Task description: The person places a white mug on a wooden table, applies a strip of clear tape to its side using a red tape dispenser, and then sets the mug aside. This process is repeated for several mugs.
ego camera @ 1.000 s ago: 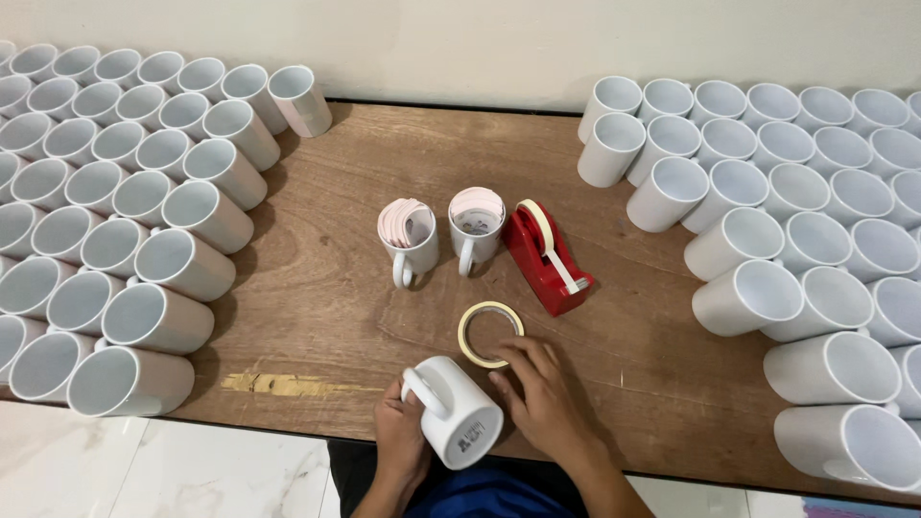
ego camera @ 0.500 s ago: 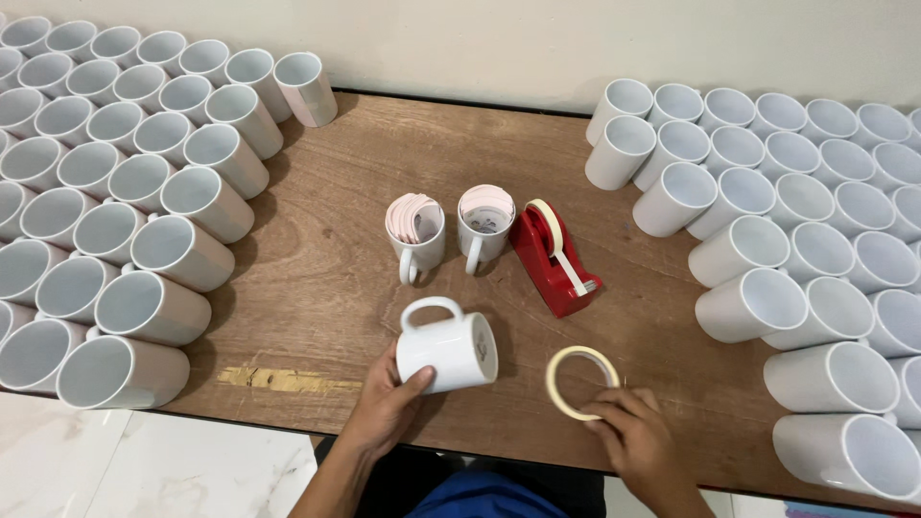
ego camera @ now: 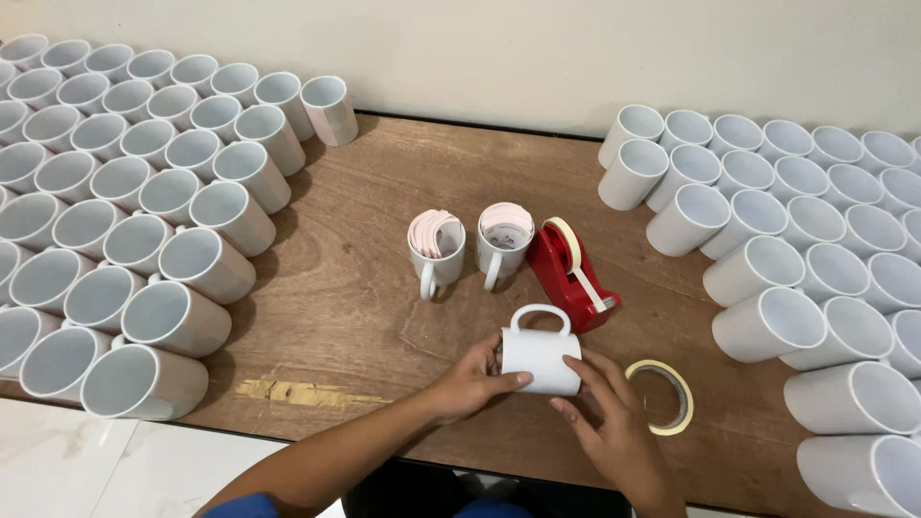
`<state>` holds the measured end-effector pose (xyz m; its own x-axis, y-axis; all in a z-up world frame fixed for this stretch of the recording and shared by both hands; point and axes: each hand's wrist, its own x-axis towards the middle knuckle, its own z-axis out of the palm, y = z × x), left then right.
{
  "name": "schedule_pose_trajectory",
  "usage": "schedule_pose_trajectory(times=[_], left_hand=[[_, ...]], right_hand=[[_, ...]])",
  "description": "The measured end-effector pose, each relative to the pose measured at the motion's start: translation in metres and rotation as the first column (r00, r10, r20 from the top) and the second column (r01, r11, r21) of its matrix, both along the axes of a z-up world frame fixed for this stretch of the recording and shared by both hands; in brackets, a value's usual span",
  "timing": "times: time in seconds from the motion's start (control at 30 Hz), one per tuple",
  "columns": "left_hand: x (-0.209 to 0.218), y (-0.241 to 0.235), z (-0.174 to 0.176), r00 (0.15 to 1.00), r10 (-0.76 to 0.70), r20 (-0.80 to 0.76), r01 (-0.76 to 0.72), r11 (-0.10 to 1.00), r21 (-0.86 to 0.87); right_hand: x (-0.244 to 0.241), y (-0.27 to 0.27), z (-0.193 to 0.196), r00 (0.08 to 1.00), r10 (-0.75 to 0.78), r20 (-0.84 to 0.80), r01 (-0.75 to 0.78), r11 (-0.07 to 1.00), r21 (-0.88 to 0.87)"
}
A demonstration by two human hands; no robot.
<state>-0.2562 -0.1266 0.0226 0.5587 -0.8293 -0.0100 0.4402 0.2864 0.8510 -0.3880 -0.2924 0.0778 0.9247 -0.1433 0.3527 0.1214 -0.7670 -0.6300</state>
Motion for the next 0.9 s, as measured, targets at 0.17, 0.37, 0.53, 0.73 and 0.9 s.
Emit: schedule_pose_trajectory(times=[0.17,0.37,0.53,0.73,0.9], left_hand=[[0.006,-0.007,-0.021,1.0,0.015,-0.025,-0.018,0.992,-0.122],[0.003,-0.005,0.002,0.982,0.083,0.169,-0.085,0.996,0.01],[0.006,-0.003,0.0,0.983,0.11,0.144,-0.114,0.993,0.02],[0.007,-0.002,-0.019,0.957,0.15,0.248,-0.177,0.98,0.092],[0.016,-0.006,-0.03,0.94,0.117,0.321,-0.141,0.988,0.054]], right_hand=[[0.039,0.014,0.036,0.996,-0.023,0.088,0.025,1.0,-0.017],[0.133,0.059,0.071,0.994,0.106,0.026,-0.108,0.991,0.085],[0.184,0.081,0.075,0.949,0.071,-0.308,-0.115,0.985,-0.129],[0.201,0.089,0.067,0.918,0.071,-0.39,-0.102,0.993,-0.059],[0.203,0.096,0.066,0.939,-0.03,-0.341,-0.015,0.992,-0.129]])
